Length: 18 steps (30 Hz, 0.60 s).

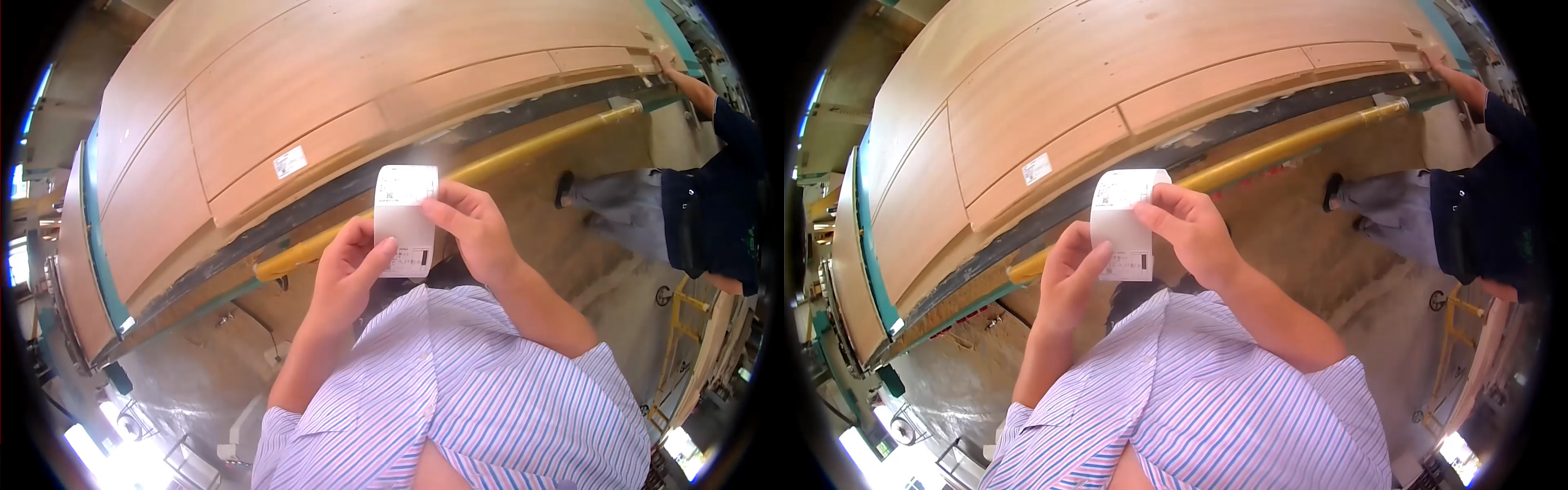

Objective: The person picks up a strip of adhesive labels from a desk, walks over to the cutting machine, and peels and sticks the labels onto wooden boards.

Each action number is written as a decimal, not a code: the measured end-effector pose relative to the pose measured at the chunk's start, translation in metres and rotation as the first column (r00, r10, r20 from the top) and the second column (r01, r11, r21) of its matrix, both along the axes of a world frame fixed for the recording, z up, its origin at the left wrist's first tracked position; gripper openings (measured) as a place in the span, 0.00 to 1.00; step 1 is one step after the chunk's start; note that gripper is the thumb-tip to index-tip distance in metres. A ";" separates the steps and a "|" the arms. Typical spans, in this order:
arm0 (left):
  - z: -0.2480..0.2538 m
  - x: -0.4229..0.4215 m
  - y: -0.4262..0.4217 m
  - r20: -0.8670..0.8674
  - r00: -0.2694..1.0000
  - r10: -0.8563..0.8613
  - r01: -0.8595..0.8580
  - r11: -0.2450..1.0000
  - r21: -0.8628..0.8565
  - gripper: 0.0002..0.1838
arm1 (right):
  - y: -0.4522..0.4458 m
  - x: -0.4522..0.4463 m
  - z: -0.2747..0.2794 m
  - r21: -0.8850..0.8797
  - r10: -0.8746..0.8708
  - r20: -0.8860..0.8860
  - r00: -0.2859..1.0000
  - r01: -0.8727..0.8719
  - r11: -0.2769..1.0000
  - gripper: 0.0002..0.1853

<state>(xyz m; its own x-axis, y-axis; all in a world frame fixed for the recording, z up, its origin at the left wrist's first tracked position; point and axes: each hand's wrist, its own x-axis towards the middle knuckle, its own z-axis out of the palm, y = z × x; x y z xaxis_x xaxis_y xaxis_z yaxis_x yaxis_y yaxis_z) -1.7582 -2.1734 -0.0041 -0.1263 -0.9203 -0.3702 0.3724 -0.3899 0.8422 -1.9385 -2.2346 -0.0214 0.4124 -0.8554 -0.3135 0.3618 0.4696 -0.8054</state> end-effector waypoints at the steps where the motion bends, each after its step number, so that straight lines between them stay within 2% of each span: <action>1: -0.002 -0.017 -0.008 0.005 1.000 -0.002 0.002 1.000 -0.010 0.10 | -0.008 -0.018 -0.001 -0.012 0.002 0.000 1.000 -0.002 1.000 0.08; 3: -0.006 -0.051 -0.021 0.006 1.000 0.011 -0.010 1.000 -0.017 0.10 | -0.022 -0.050 -0.005 -0.026 0.004 0.003 1.000 -0.004 1.000 0.09; 6: -0.006 -0.095 -0.040 -0.010 0.998 0.057 -0.058 0.998 -0.031 0.10 | -0.042 -0.095 -0.007 -0.142 0.093 -0.074 0.993 -0.103 0.984 0.10; 9: -0.003 -0.120 -0.055 -0.024 0.990 0.141 -0.143 0.987 -0.071 0.10 | -0.046 -0.113 0.005 -0.141 0.143 -0.033 0.989 -0.146 0.979 0.09; 13: -0.004 -0.132 -0.064 -0.023 0.992 0.126 -0.128 0.983 -0.135 0.10 | -0.056 -0.134 0.001 -0.206 0.181 -0.210 0.961 -0.225 0.952 0.13; 14: -0.004 -0.133 -0.068 -0.022 0.993 0.116 -0.118 0.981 -0.151 0.10 | -0.057 -0.134 0.004 -0.356 0.026 -0.306 0.952 -0.140 0.924 0.16; 16: -0.005 -0.135 -0.074 0.033 0.993 0.113 -0.106 0.982 -0.156 0.10 | -0.060 -0.133 0.014 -0.650 -0.322 -0.408 0.854 -0.024 0.759 0.23; 18: -0.006 -0.134 -0.080 0.078 0.992 0.098 -0.084 0.983 -0.166 0.09 | -0.068 -0.135 0.022 -0.812 -0.450 -0.422 0.787 -0.107 0.574 0.28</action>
